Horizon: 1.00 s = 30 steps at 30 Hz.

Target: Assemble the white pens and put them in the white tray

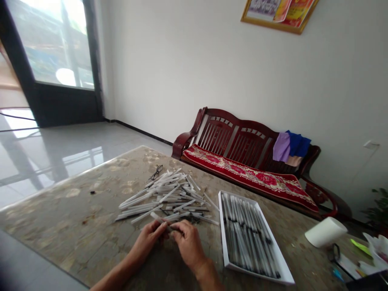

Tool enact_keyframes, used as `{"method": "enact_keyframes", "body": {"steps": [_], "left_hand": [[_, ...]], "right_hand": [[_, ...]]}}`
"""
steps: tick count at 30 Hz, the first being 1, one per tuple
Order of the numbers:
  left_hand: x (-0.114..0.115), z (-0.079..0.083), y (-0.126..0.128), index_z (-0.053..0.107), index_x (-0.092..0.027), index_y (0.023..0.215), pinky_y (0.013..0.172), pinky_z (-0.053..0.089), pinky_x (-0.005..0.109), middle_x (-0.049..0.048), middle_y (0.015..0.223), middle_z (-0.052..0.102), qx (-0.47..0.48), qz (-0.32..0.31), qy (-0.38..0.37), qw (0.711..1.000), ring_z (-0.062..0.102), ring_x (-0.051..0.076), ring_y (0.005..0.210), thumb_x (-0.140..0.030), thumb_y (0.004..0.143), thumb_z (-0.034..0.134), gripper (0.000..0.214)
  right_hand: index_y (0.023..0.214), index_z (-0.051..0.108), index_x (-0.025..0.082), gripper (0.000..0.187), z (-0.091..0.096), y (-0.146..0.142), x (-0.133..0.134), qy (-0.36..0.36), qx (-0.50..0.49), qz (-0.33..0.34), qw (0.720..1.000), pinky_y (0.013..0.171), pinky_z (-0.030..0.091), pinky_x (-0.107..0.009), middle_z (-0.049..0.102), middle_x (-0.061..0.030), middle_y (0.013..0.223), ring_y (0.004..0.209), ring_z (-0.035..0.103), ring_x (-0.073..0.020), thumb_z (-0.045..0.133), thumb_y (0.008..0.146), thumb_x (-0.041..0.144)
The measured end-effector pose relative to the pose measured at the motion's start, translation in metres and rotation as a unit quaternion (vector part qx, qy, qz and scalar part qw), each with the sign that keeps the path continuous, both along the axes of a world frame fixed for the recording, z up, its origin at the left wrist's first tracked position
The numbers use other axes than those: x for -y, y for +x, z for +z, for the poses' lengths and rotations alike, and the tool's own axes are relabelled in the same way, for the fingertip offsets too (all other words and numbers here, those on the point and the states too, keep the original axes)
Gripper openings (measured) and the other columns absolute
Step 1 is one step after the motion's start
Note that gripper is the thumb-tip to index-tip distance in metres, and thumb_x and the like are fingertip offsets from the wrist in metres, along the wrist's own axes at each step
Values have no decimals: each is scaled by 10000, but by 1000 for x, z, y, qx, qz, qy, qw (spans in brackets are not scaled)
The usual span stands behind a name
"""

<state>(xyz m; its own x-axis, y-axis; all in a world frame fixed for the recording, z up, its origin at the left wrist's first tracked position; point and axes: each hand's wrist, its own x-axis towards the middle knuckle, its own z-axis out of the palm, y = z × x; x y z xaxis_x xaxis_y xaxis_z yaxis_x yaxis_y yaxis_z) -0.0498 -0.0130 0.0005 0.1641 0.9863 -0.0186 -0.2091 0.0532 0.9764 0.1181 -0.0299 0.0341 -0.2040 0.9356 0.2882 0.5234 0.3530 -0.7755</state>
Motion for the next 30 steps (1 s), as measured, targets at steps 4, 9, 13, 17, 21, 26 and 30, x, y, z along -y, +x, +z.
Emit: {"method": "enact_keyframes", "body": {"steps": [4,9,13,17,21,26,30], "left_hand": [[-2,1,2,658,-157,757,491,460,247,8,588,649,55,67,-66,994,583,161,542,-609,668,701,463],[-3,2,6,653,-157,745,452,432,234,-17,550,620,62,45,-65,995,561,146,502,-579,595,770,463],[-4,-3,6,647,-158,777,442,415,221,-27,537,618,77,36,-50,995,540,129,479,-534,593,795,444],[-6,-8,6,635,-162,773,436,425,225,-24,522,622,89,41,-50,994,535,129,464,-528,599,796,436],[-7,-6,7,647,-155,769,434,444,226,-21,536,629,99,50,-58,992,567,141,490,-518,582,812,441],[-6,-1,5,668,-147,744,431,449,209,-20,537,644,135,71,-75,985,581,130,485,-463,571,844,401],[-7,2,1,686,-138,771,478,499,197,11,655,701,214,117,-118,963,667,154,603,-384,564,876,373]], "right_hand": [[945,727,180,221,4,34,-41,-38,126,-147,980,740,506,-248,736,-43,868,822,682,-183,515,885,203],[963,732,228,221,17,38,-100,-15,332,-154,931,795,470,-221,726,-42,1004,938,668,-171,523,897,203],[861,751,236,153,15,10,-128,-13,398,-108,911,791,460,-243,715,-60,1007,949,658,-190,602,852,199],[877,744,219,156,11,-3,-136,-9,451,-77,889,799,466,-270,702,-84,1035,973,646,-206,610,831,153],[916,730,200,272,10,-5,-132,6,471,-60,880,794,472,-279,701,-109,1036,944,654,-196,497,866,67],[851,699,205,203,16,1,-122,35,439,-67,895,746,475,-269,714,-86,969,895,668,-198,531,857,92],[944,629,202,138,22,8,-101,77,303,-132,941,755,488,-276,711,-78,955,896,671,-198,497,909,217]]}}
